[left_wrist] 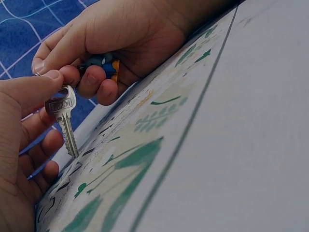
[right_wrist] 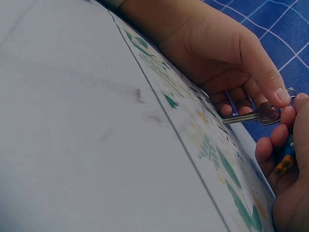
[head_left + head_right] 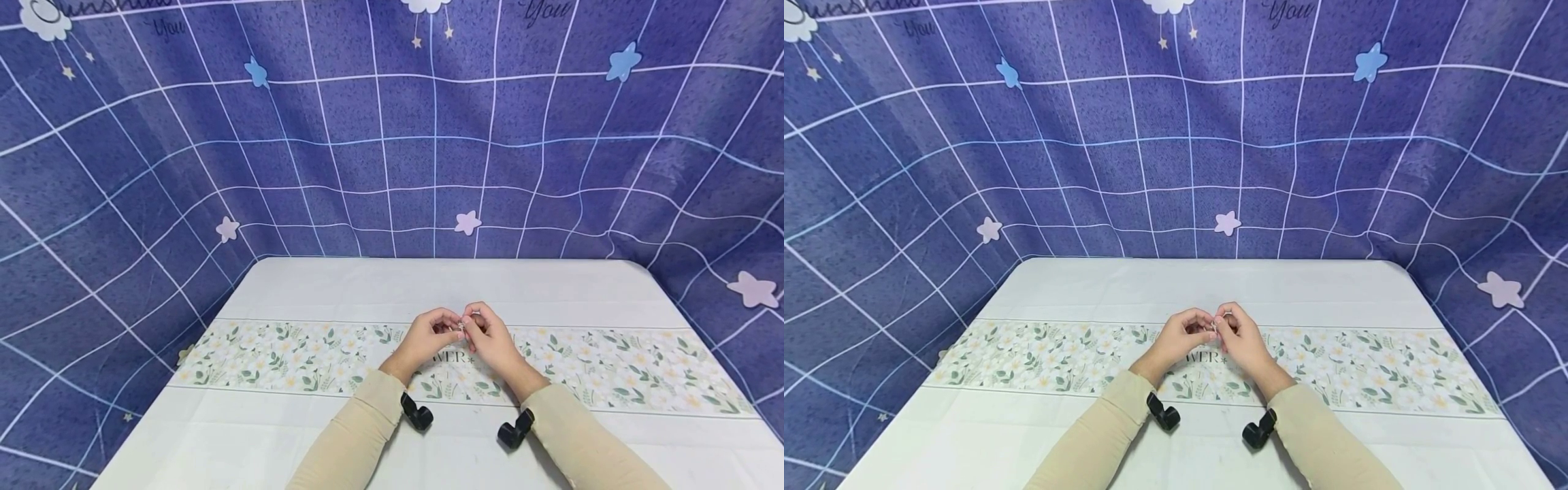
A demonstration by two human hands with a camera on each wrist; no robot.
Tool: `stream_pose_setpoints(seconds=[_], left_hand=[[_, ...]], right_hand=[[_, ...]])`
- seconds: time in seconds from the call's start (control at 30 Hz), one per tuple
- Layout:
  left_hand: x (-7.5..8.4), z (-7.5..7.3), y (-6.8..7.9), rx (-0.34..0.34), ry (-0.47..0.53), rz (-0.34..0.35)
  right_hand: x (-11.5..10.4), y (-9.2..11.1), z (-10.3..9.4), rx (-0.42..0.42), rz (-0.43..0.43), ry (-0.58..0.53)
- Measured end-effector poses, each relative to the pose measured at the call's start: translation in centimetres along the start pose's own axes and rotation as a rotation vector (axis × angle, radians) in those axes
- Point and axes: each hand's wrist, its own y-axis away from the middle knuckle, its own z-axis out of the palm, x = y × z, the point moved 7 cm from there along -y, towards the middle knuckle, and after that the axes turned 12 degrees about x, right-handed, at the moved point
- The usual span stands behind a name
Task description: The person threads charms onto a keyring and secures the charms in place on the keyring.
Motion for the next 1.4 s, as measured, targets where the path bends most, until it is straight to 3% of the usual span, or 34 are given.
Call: stream_pose_setpoints(seconds=[0.33, 0.7, 1.4], left_hand=[[0.1, 0.08, -0.06, -0.025, 0.006, 0.036], [0.03, 0.09, 0.01, -0.005, 0.0, 0.007], [-0.08, 0.14, -0.15, -0.019, 0.031, 0.036]], right_hand=[[0.06, -0.09, -0.13, 0.008, 0.003, -0.011], [0.08, 0.0, -0.14, 0.008, 0.016, -0.014], [0.04, -0.15, -0.24, 0.017, 0.029, 0.013]])
